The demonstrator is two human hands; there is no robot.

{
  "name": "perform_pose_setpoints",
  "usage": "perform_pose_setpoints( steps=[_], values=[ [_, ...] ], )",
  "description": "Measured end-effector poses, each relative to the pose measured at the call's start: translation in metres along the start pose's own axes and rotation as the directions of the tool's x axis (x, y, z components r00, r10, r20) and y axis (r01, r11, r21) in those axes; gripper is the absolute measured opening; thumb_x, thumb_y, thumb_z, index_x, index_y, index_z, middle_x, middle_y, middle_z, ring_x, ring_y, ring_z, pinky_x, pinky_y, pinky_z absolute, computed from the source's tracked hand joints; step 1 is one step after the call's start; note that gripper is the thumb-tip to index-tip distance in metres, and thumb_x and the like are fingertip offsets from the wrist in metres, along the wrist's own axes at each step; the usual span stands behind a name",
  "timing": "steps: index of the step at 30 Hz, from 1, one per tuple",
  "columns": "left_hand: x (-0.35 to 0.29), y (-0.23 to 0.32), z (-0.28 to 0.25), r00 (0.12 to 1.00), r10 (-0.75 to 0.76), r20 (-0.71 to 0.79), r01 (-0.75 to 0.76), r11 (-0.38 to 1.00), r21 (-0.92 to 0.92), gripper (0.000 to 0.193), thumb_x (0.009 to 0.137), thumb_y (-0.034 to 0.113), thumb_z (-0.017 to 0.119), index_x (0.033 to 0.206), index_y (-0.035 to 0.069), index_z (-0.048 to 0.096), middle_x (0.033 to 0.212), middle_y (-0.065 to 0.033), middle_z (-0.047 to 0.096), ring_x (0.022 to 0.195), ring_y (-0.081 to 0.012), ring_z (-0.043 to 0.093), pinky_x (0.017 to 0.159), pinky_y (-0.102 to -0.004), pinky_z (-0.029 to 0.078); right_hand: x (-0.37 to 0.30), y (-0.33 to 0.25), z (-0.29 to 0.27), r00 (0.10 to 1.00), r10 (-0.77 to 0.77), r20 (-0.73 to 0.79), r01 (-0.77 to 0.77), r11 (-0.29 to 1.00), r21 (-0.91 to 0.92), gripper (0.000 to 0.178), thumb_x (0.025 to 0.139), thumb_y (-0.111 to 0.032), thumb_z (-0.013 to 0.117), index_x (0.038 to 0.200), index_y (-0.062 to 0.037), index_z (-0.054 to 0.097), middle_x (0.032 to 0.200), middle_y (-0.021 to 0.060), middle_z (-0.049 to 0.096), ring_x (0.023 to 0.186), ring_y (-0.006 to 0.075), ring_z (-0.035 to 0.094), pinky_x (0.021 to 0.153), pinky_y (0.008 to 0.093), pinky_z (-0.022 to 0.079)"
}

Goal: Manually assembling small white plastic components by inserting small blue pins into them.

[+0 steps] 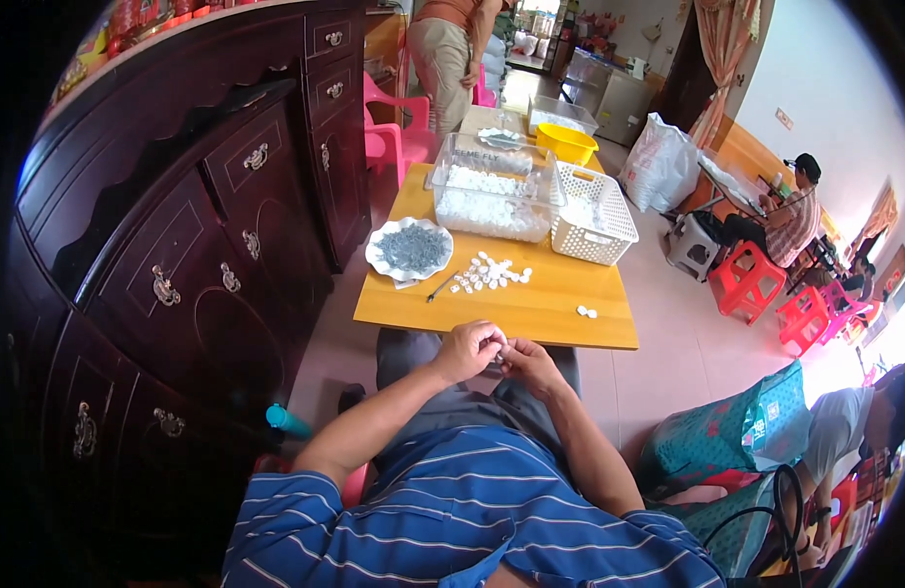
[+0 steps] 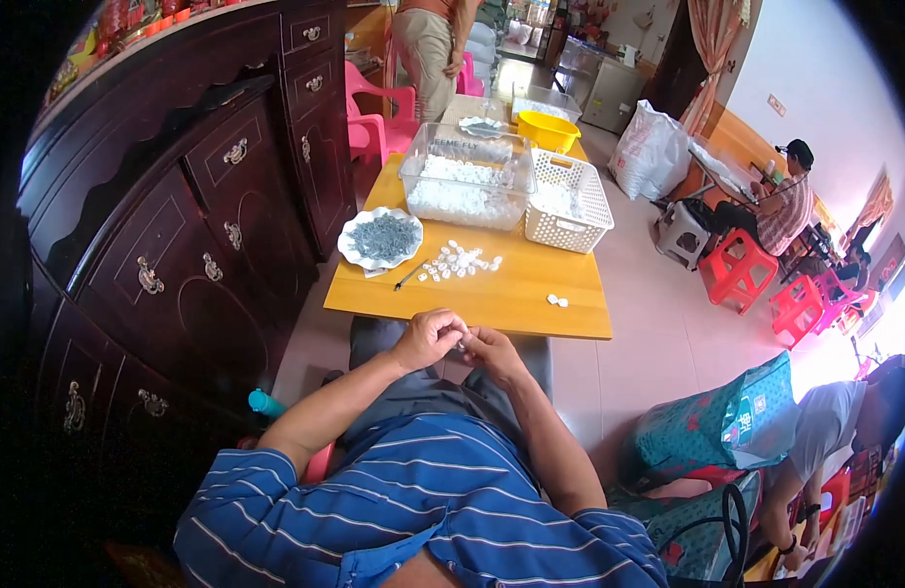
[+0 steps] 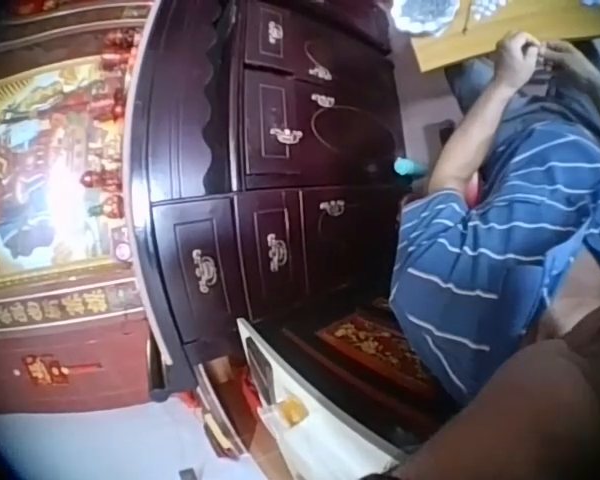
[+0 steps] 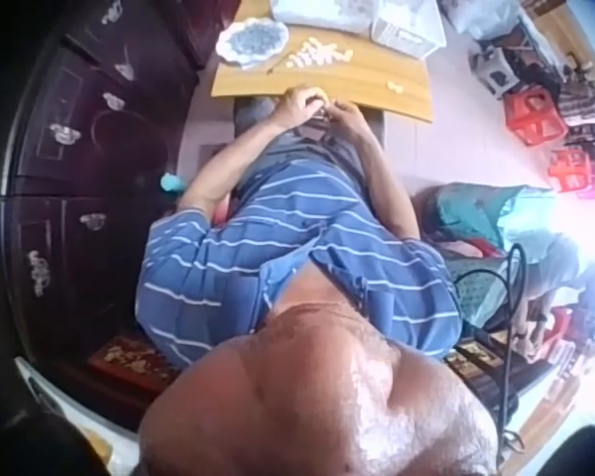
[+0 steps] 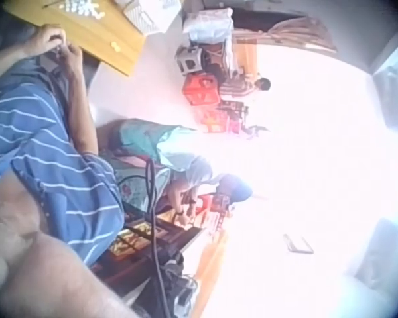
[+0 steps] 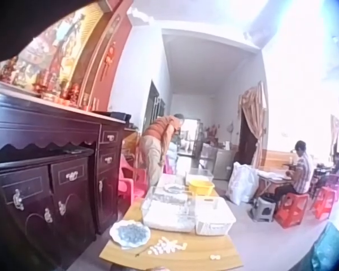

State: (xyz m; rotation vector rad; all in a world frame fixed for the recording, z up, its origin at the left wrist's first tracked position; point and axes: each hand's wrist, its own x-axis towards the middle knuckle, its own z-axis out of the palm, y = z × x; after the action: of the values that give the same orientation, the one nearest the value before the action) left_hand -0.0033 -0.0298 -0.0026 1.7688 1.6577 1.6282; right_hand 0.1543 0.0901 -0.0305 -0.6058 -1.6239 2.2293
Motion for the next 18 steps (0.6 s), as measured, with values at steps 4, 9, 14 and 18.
perform_pose_setpoints(
  steps=[4, 9, 14, 18],
  values=[
    [0.0012, 0.0082, -0.0044, 0.999, -0.032, 0.041, 0.034, 0.998, -0.045, 0.006, 0.086, 0.003, 0.066, 0.091, 0.004, 0.065, 0.082, -0.0104, 0.068, 0.074, -0.0254, 0.069, 0.067, -0.0348, 0.054, 0.0002, 0.0006, -0.0032, 0.998, 0.027, 0.054, -0.030, 0.999, 0.045, 0.016, 0.100, -0.023, 0.065, 0.101, -0.0073, 0.067, 0.087, -0.0006, 0.066, 0.073, 0.0091, 0.060, 0.069, 0.0230, 0.050],
    [0.0013, 0.0077, -0.0072, 0.993, 0.098, 0.058, -0.101, 0.993, 0.059, 0.021, 0.085, -0.002, 0.068, 0.104, 0.005, 0.061, 0.082, -0.0044, 0.066, 0.069, -0.0124, 0.064, 0.063, -0.0272, 0.051, -0.0040, -0.0003, -0.0013, 0.993, 0.088, 0.072, -0.096, 0.989, 0.116, 0.016, 0.100, -0.025, 0.066, 0.101, -0.0086, 0.068, 0.086, -0.0010, 0.066, 0.073, 0.0092, 0.060, 0.069, 0.0235, 0.051],
    [0.0023, 0.0063, -0.0074, 0.996, 0.031, 0.084, -0.028, 0.999, -0.040, 0.024, 0.087, -0.001, 0.069, 0.109, 0.004, 0.063, 0.083, -0.0027, 0.067, 0.072, -0.0092, 0.064, 0.064, -0.0253, 0.051, -0.0043, -0.0063, -0.0021, 0.984, 0.161, 0.082, -0.173, 0.968, 0.179, 0.016, 0.100, -0.026, 0.065, 0.098, -0.0097, 0.066, 0.084, -0.0012, 0.065, 0.073, 0.0087, 0.060, 0.068, 0.0243, 0.051],
    [0.0039, 0.0050, -0.0055, 0.997, -0.074, 0.025, 0.076, 0.990, -0.120, 0.016, 0.086, 0.001, 0.070, 0.102, 0.001, 0.068, 0.080, -0.0072, 0.070, 0.069, -0.0144, 0.067, 0.063, -0.0296, 0.053, -0.0046, -0.0054, -0.0021, 0.990, 0.105, 0.089, -0.122, 0.970, 0.210, 0.015, 0.099, -0.025, 0.066, 0.099, -0.0103, 0.067, 0.083, -0.0016, 0.064, 0.071, 0.0077, 0.058, 0.068, 0.0238, 0.050]
  ],
)
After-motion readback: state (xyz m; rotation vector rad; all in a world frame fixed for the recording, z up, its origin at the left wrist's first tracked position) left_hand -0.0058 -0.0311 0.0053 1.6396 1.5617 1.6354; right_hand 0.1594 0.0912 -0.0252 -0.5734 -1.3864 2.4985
